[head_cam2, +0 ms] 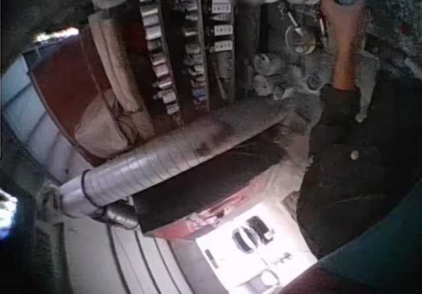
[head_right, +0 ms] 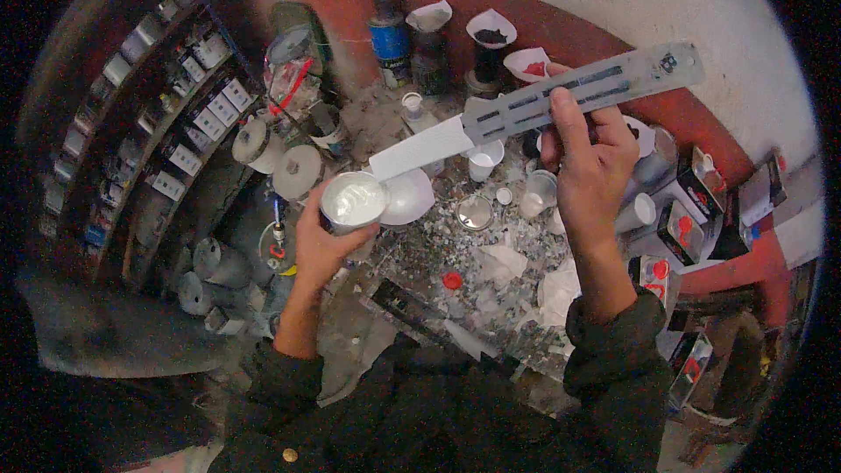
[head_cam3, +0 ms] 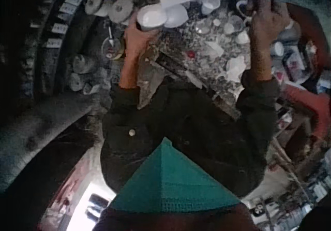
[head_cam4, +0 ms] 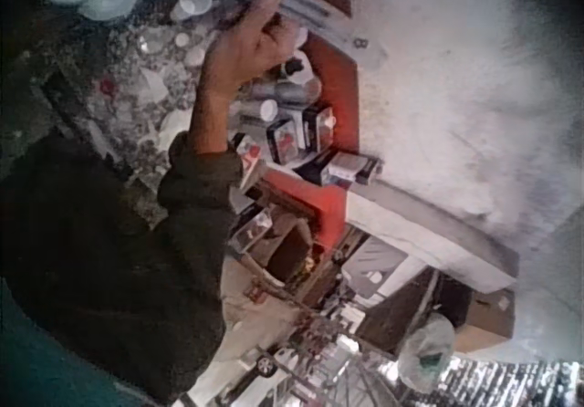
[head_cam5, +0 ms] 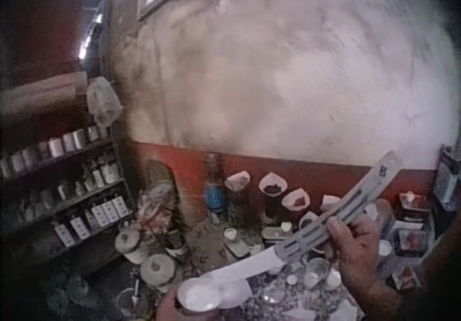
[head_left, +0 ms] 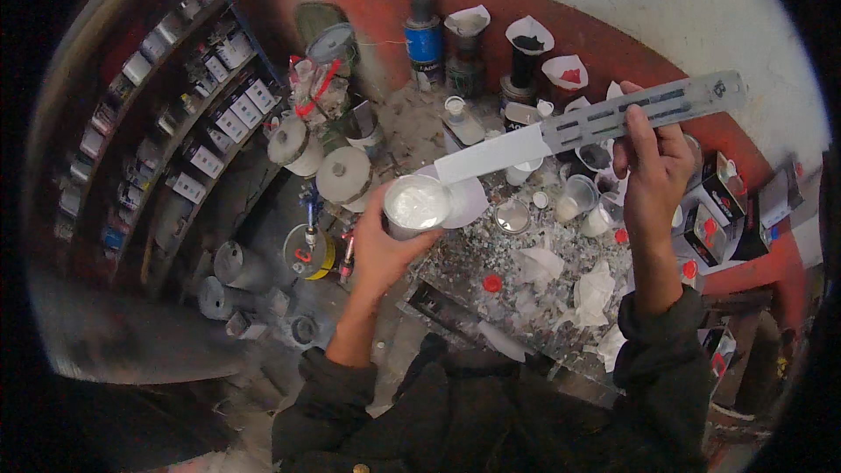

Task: The person pours a white liquid from a metal can into a plastic cup, then uses a metal ruler to stir the contents. The person repeats this process multiple times, transferring the mixture between containers and stirring.

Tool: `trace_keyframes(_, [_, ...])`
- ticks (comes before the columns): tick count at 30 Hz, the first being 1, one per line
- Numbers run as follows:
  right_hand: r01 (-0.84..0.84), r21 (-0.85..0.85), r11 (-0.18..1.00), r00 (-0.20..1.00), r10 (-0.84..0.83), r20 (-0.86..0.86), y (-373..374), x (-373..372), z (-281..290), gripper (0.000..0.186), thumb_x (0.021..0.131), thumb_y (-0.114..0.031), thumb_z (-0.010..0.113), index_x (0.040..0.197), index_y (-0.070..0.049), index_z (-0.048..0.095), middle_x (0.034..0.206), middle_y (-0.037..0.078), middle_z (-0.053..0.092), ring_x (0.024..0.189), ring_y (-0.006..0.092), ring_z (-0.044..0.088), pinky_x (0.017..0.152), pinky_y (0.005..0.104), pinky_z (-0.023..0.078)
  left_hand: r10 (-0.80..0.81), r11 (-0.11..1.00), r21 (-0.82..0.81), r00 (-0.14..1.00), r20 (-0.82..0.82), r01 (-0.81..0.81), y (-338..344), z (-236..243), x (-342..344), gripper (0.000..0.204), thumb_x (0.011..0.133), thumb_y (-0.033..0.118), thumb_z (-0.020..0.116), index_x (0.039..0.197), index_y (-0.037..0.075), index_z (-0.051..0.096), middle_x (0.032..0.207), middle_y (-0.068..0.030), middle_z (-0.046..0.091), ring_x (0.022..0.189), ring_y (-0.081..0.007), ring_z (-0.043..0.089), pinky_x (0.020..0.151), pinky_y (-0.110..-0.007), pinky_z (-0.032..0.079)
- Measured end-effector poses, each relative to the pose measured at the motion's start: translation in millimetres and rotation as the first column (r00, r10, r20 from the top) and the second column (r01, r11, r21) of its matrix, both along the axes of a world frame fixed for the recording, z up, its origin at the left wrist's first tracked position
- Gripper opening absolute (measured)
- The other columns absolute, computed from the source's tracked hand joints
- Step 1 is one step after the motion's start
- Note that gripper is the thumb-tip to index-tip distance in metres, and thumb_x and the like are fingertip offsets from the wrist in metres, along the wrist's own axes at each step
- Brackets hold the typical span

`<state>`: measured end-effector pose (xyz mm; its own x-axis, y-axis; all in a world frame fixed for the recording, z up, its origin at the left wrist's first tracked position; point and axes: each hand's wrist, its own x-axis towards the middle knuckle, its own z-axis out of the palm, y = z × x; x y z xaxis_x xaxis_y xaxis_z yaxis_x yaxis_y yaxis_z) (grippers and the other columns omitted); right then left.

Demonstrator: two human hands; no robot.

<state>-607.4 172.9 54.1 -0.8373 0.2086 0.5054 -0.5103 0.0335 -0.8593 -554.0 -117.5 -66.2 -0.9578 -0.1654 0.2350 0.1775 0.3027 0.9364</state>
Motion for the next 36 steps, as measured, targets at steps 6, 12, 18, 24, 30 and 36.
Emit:
trace_keyframes(6, [-0.041, 0.052, 0.998, 0.993, 0.035, 0.110, -8, -5, -36, 0.025, 0.098, -0.017, 0.064, 0.119, -0.003, 0.069, 0.072, -0.002, 0.060, 0.059, 0.0040, 0.049, 0.052, 0.0214, 0.039, 0.039, 0.998, -0.043, 0.998, 0.056, -0.037, -8, 4, -5, 0.077, 0.064, 0.013, 0.090, 0.131, 0.000, 0.053, 0.119, -0.0107, 0.065, 0.110, -0.0176, 0.062, 0.098, -0.035, 0.048])
trace_keyframes(12, [-0.164, 0.055, 0.985, 0.985, 0.161, 0.067, -32, -8, -56, 0.024, 0.097, -0.015, 0.065, 0.117, -0.003, 0.071, 0.075, 0.000, 0.064, 0.061, 0.0041, 0.051, 0.055, 0.0231, 0.042, 0.034, 0.995, -0.092, 0.996, 0.081, -0.027, -8, 14, -10, 0.077, 0.065, 0.012, 0.090, 0.131, 0.000, 0.053, 0.119, -0.0108, 0.066, 0.108, -0.0181, 0.063, 0.096, -0.034, 0.049])
trace_keyframes(18, [-0.116, 0.153, 0.981, 0.990, 0.126, -0.056, -29, -18, -63, 0.023, 0.096, -0.011, 0.065, 0.115, -0.002, 0.071, 0.082, 0.005, 0.070, 0.066, 0.0065, 0.055, 0.062, 0.0262, 0.047, 0.097, 0.967, -0.244, 0.991, 0.091, -0.072, -14, 12, -12, 0.074, 0.066, 0.014, 0.089, 0.131, 0.001, 0.054, 0.117, -0.0113, 0.067, 0.106, -0.0184, 0.064, 0.094, -0.034, 0.050])
trace_keyframes(24, [-0.103, 0.076, 0.992, 0.994, 0.104, -0.013, -11, -16, -60, 0.023, 0.097, -0.011, 0.064, 0.117, 0.001, 0.069, 0.091, 0.004, 0.069, 0.071, 0.0057, 0.055, 0.064, 0.0235, 0.045, 0.099, 0.938, -0.343, 0.989, 0.110, -0.056, -10, 22, -20, 0.070, 0.067, 0.017, 0.087, 0.127, 0.001, 0.057, 0.111, -0.0125, 0.070, 0.101, -0.0178, 0.067, 0.090, -0.034, 0.052])
trace_keyframes(30, [-0.065, 0.136, 0.989, 0.997, 0.071, -0.037, 0, -14, -60, 0.026, 0.099, -0.012, 0.062, 0.120, 0.002, 0.066, 0.079, -0.002, 0.061, 0.062, 0.0019, 0.048, 0.054, 0.0185, 0.038, 0.080, 0.912, -0.409, 0.988, 0.132, -0.019, -8, 28, -22, 0.069, 0.065, 0.019, 0.087, 0.126, 0.000, 0.057, 0.109, -0.0147, 0.071, 0.099, -0.0184, 0.068, 0.088, -0.034, 0.053])
trace_keyframes(36, [-0.080, 0.092, 0.993, 0.994, 0.086, -0.070, 1, -14, -64, 0.025, 0.099, -0.011, 0.061, 0.119, 0.004, 0.066, 0.090, 0.002, 0.067, 0.063, 0.0023, 0.049, 0.056, 0.0191, 0.040, 0.069, 0.880, -0.476, 0.989, 0.132, 0.002, -1, 39, -25, 0.064, 0.066, 0.018, 0.085, 0.122, 0.001, 0.059, 0.107, -0.0166, 0.071, 0.097, -0.0234, 0.070, 0.086, -0.036, 0.054])
